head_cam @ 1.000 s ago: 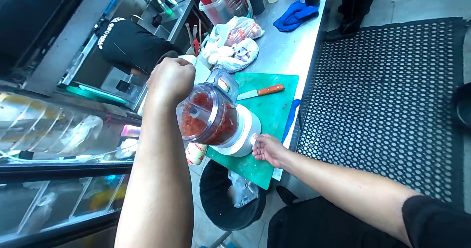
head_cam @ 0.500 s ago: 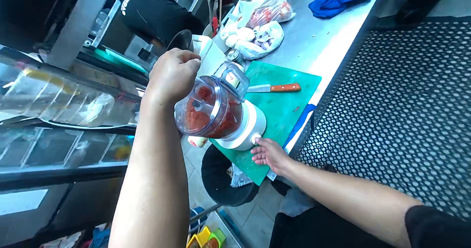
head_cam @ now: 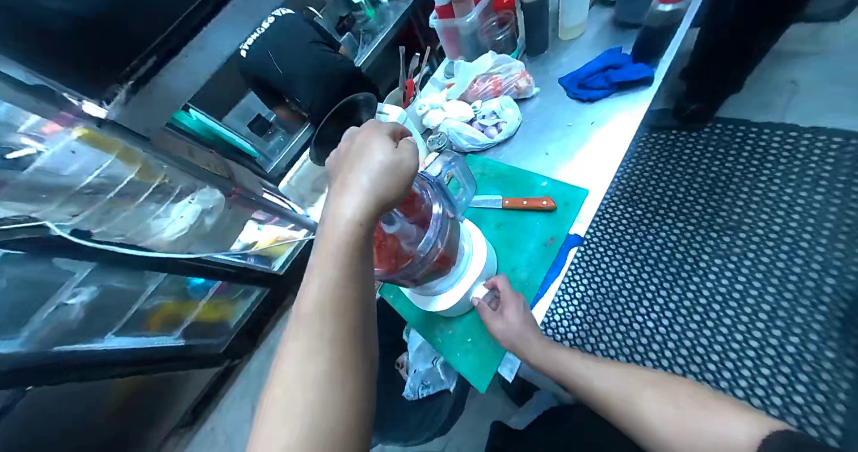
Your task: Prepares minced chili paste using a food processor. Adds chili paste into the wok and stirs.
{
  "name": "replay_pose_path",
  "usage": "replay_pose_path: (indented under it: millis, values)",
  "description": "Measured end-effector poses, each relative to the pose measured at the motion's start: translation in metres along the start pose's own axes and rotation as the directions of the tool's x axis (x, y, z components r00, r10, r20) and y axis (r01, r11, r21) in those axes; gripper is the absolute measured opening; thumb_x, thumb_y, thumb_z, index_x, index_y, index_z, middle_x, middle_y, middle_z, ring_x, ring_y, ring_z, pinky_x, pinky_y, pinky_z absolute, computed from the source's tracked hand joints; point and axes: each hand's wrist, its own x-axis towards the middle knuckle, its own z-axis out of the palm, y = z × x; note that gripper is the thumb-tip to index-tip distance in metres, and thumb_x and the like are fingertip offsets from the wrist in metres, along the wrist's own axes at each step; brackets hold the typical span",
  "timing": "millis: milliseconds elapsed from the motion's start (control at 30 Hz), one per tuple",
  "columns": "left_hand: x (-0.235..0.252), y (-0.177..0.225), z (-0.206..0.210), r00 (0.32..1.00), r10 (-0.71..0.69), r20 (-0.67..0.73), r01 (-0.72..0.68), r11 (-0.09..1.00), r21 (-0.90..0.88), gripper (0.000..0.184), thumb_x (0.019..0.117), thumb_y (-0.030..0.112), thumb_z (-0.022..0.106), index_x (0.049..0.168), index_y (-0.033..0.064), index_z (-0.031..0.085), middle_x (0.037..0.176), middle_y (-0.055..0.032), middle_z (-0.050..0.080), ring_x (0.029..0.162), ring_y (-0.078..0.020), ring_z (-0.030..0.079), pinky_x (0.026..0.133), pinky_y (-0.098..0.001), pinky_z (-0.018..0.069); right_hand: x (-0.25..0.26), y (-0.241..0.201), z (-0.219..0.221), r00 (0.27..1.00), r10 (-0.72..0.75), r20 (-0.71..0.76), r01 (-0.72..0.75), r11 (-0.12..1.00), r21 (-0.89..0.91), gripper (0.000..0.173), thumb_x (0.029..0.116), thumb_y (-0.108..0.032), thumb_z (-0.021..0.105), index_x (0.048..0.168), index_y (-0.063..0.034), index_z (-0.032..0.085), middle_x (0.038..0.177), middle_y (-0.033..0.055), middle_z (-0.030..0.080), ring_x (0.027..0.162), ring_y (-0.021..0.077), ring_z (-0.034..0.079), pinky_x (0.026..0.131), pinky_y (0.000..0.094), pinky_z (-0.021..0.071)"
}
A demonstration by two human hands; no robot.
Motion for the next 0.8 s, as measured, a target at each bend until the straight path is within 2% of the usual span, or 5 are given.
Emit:
replay_pose_path:
  millis: [267,400,500,667,800]
  values:
    - [-0.008,0.005,0.0,0.999,0.043,-0.028,-0.043,0.999,0.014,0.04,0.0969,0.038,0.042,0.111,0.0235,0.076,0.112,-0.0091,0.072,0.116,-0.0339,0.062,0.083,-0.0646,0.0435,-0.003,0.008,0.0,0.882,-0.471,0.032,0.388,0.685,-0.616,0.032,0.1037,-0.031,0.054,0.108,-0.0038,0.07,0.098,0.0114,0.071,0.083,0.0239,0.073,0.072,0.0405,0.063]
    - [-0.01,0.004,0.001,0.996,0.046,-0.078,-0.048,0.998,-0.031,0.039,0.0972,0.038,0.043,0.11,0.0209,0.075,0.116,-0.007,0.071,0.122,-0.0315,0.059,0.085,-0.0626,0.0429,-0.002,-0.007,-0.012,0.951,-0.291,0.106,0.283,0.676,-0.68,0.044,0.1034,-0.046,0.05,0.12,-0.0085,0.066,0.101,0.0081,0.072,0.086,0.0238,0.073,0.074,0.0442,0.0621]
    - [-0.011,-0.004,0.013,0.959,0.062,-0.278,-0.1,0.987,-0.123,0.036,0.0974,0.036,0.048,0.114,0.0182,0.075,0.119,-0.0074,0.068,0.12,-0.0298,0.06,0.087,-0.0577,0.0486,0.012,-0.03,-0.045,0.989,-0.057,0.133,0.119,0.84,-0.529,0.062,0.0974,-0.06,0.057,0.134,-0.0091,0.06,0.106,0.0095,0.072,0.098,0.026,0.071,0.089,0.0501,0.0582]
    - [-0.015,-0.029,0.042,0.812,0.076,-0.578,-0.308,0.898,-0.314,0.039,0.0896,0.04,0.069,0.113,0.0101,0.074,0.127,-0.0087,0.065,0.117,-0.0205,0.061,0.095,-0.0407,0.0534,0.092,-0.077,-0.101,0.894,-0.424,-0.145,0.394,0.898,-0.196,0.051,0.099,-0.048,0.06,0.125,-0.0039,0.064,0.115,0.0098,0.07,0.106,0.0201,0.069,0.092,0.0451,0.0598]
    - [-0.021,-0.034,0.053,0.812,0.01,-0.583,-0.395,0.745,-0.538,0.07,0.0827,0.034,0.081,0.139,0.0027,0.054,0.139,-0.0099,0.057,0.124,-0.0199,0.06,0.102,-0.0383,0.0554,0.167,-0.135,-0.107,0.771,-0.631,0.089,0.607,0.77,0.198,0.068,0.1032,-0.059,0.047,0.137,-0.0011,0.056,0.131,0.01,0.064,0.116,0.0143,0.063,0.099,0.0365,0.0552]
